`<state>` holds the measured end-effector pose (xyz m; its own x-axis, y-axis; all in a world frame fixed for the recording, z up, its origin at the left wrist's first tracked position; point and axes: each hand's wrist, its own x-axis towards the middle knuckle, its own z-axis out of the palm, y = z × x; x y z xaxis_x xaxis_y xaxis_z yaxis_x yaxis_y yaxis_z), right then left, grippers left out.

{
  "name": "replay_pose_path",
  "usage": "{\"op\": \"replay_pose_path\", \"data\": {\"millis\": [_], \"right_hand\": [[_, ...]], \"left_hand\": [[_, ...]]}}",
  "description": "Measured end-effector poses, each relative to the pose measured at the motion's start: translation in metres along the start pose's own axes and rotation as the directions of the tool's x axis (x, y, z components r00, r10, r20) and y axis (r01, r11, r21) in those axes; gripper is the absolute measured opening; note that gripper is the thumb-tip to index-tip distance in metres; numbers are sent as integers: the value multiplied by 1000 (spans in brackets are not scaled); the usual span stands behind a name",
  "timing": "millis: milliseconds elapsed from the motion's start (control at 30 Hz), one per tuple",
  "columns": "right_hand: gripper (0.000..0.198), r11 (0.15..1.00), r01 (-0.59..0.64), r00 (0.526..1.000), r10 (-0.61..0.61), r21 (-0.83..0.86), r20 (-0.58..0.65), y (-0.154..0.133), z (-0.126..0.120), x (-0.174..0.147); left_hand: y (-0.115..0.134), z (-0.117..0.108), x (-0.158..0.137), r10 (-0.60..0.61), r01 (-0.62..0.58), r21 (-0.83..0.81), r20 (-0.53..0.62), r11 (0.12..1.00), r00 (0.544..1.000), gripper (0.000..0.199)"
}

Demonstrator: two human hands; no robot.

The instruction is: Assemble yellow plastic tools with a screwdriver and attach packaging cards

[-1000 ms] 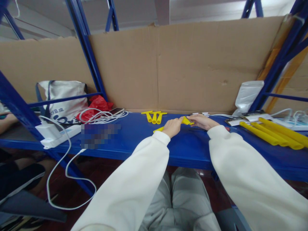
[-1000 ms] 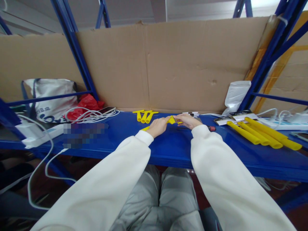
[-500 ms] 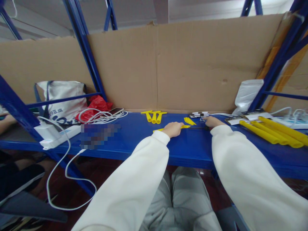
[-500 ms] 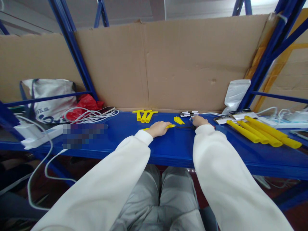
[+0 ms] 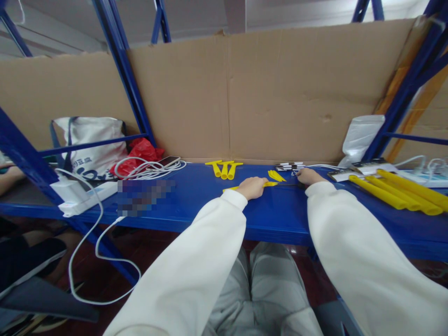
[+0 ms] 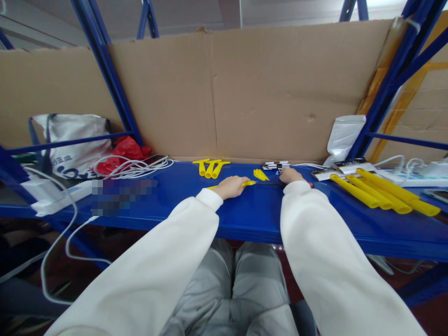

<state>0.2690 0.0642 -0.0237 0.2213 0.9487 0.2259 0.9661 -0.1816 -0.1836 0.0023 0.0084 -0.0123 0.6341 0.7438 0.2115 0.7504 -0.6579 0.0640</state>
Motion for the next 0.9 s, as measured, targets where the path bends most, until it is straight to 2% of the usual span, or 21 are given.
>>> {"op": "replay_pose_path", "data": {"millis": [67,133,400,633,733,800,867,900], "right_hand": [[30,998,-47,996,50,-42,79,-6,-7,-7],[33,996,-66,992,71,-55,103,-12,-13,-14],[28,993,-97,995,99,-66,21,-24,-18,-24],[29,984,-162,984,167,-79,58,-28,-18,-21],[33,983,-168,984,172,-76,51,-29,-19,-22],[36,983,-165,984,169,-74,48,-31,-20,-25],[38,985,-158,986,161,-71,37,-32,-22,-28],[37,986,-154,987,156,-67,26,-33,-23,-29]], "left_hand": [[0,0,0,3,-3,-3,-5,1000,1000,37],[0,1,0,5,-5,0,-5,1000,1000,37],[2,-1,-1,6,-6,19,-2,1000,1000,38],[2,-4,3,-31,30,-27,-39,999,999,40],[2,-9,14,-62,42,-163,-119,986,991,34],[5,-16,21,-89,32,-319,-167,947,982,24],[10,-23,27,-189,94,-532,-127,842,974,14],[12,-26,28,-245,129,-649,-91,749,965,12]]}}
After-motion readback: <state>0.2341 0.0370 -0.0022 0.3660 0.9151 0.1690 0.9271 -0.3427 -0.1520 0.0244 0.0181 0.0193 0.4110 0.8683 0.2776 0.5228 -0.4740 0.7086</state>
